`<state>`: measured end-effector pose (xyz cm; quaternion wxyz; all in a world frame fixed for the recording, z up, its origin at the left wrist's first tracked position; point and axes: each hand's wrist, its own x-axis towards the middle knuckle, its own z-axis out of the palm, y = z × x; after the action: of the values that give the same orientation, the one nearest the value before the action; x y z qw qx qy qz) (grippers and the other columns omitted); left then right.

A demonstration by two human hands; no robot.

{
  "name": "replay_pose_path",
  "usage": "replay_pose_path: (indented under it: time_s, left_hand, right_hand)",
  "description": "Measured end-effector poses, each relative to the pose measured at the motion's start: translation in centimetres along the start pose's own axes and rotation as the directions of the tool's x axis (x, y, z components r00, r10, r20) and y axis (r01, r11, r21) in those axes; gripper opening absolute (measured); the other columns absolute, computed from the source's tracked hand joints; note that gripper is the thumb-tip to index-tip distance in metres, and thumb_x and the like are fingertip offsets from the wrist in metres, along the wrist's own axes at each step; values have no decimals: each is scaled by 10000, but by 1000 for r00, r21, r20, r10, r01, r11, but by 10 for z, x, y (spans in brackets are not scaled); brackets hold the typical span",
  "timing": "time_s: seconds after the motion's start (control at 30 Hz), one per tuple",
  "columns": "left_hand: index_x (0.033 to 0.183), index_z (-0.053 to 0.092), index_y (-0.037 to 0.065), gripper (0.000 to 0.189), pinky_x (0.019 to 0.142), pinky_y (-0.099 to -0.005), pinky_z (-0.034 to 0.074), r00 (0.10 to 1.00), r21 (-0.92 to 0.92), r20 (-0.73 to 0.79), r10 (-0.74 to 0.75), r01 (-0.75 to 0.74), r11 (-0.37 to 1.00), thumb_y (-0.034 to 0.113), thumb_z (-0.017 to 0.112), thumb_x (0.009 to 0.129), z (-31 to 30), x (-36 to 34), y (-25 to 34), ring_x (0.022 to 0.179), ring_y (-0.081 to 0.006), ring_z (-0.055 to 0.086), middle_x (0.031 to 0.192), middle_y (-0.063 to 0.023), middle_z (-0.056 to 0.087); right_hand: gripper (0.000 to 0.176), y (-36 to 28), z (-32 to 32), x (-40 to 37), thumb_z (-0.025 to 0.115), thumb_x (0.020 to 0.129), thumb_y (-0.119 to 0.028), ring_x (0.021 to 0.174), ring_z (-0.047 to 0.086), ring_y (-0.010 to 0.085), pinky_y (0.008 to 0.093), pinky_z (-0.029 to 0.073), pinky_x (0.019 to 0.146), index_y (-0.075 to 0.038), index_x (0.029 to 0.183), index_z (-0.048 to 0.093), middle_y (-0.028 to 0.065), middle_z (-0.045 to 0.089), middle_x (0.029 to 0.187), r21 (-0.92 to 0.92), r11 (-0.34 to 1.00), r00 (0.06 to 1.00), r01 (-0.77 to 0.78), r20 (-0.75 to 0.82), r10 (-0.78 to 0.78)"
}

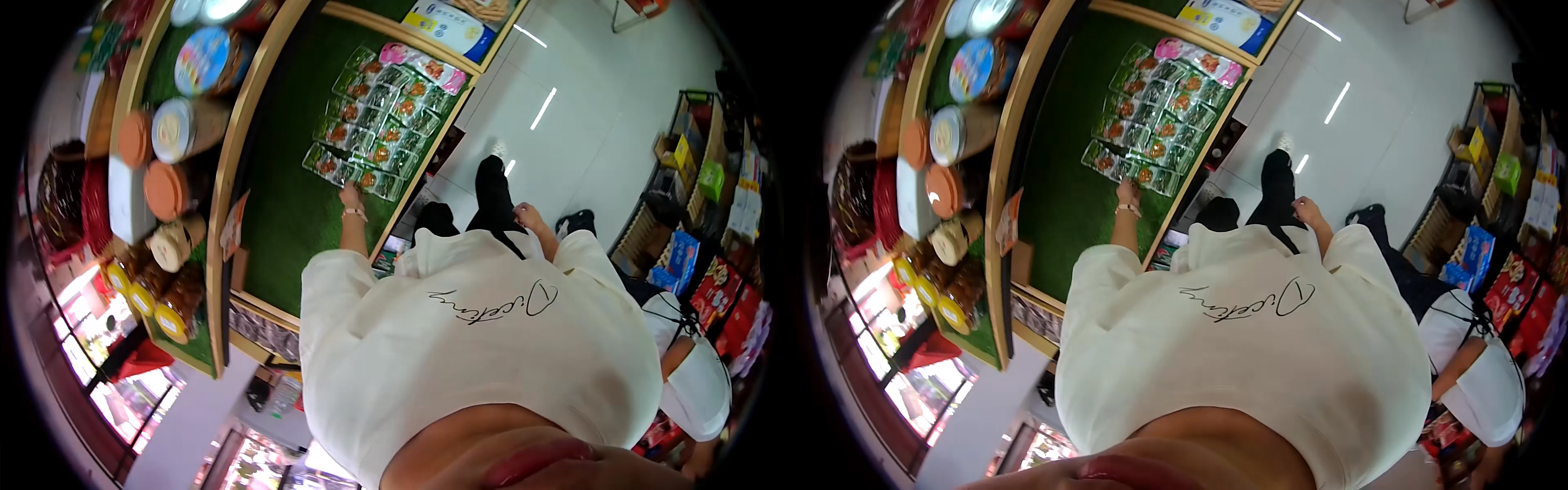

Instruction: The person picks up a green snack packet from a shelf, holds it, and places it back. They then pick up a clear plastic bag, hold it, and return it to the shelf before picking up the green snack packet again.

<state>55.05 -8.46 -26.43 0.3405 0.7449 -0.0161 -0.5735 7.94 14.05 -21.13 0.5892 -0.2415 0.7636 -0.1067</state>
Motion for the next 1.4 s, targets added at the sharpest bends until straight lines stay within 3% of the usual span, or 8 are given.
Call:
replay_pose_path:
  time_s: [0.1, 0.17, 0.33, 0.47, 0.5, 0.63, 0.77, 1.4]
  left_hand:
    - [891, 542, 5, 290, 552, -389, 388, 926, 272, 253, 280, -346, 898, 269, 519, 771, -18, 94, -29, 669, -197, 498, 807, -82, 528]
    - [1004, 554, 30, 358, 669, -392, 426, 959, 220, -277, -59, 123, 968, 314, 516, 790, 45, -51, 22, 817, -226, 517, 958, -113, 545]
    - [1009, 530, 10, 359, 730, -402, 423, 970, 528, -224, 96, 38, 848, 287, 497, 782, 94, -90, -4, 853, -276, 531, 953, -147, 557]
    - [1012, 510, -5, 361, 780, -409, 420, 823, 995, 11, 568, -66, 76, 266, 483, 775, 211, -121, -55, 881, -316, 543, 950, -174, 566]
    - [983, 524, -11, 324, 763, -376, 428, 728, 856, 515, 452, -467, -222, 229, 490, 767, 207, -32, -97, 834, -327, 551, 900, -156, 578]
    - [1003, 559, -14, 312, 744, -280, 432, 623, 618, 760, -184, -606, 501, 206, 534, 783, 372, -173, -122, 837, -168, 550, 907, -144, 598]
    - [958, 584, 24, 266, 700, -297, 442, 402, 443, 860, -316, -894, 69, 216, 522, 785, 475, -241, -118, 788, -217, 576, 880, -131, 612]
    - [965, 595, 18, 322, 741, -339, 444, 540, 537, 817, -202, -840, -71, 242, 506, 751, 761, -163, 7, 847, -294, 579, 887, -162, 612]
  right_hand:
    - [227, -5, -9, 11, 500, 799, -237, 544, 526, 141, 256, 430, 491, -26, 872, 543, 82, 574, 658, 123, 991, 997, 54, 47, -60]
    - [237, 2, -35, 24, 508, 803, -248, 588, 526, 141, 257, 436, 510, -30, 892, 537, 80, 573, 691, 47, 994, 992, 104, 71, -107]
    - [254, 17, -124, 54, 499, 792, -243, 558, 531, 163, 270, 432, 494, -35, 934, 530, 97, 588, 705, 306, 951, 996, 29, -85, -3]
    - [268, 29, -206, 69, 497, 767, -254, 539, 536, 167, 269, 420, 457, -43, 928, 533, 107, 604, 703, 295, 955, 985, -28, -155, 77]
    - [269, 32, -228, 68, 499, 763, -255, 533, 535, 167, 270, 418, 452, -43, 925, 535, 108, 605, 702, 299, 954, 981, -33, -173, 88]
    - [261, 61, -291, 86, 496, 762, -247, 511, 516, 168, 284, 404, 431, -50, 927, 539, 106, 600, 695, 448, 893, 942, 27, -310, 127]
    - [258, 58, -334, 84, 492, 761, -266, 573, 506, 152, 296, 414, 494, -89, 943, 537, 89, 591, 776, 722, 690, 913, -57, -242, 328]
    - [305, -94, -555, 238, 372, 775, -152, 597, 506, 159, 282, 417, 545, -110, 1051, 495, 112, 612, 806, 560, 829, 967, 2, -212, 142]
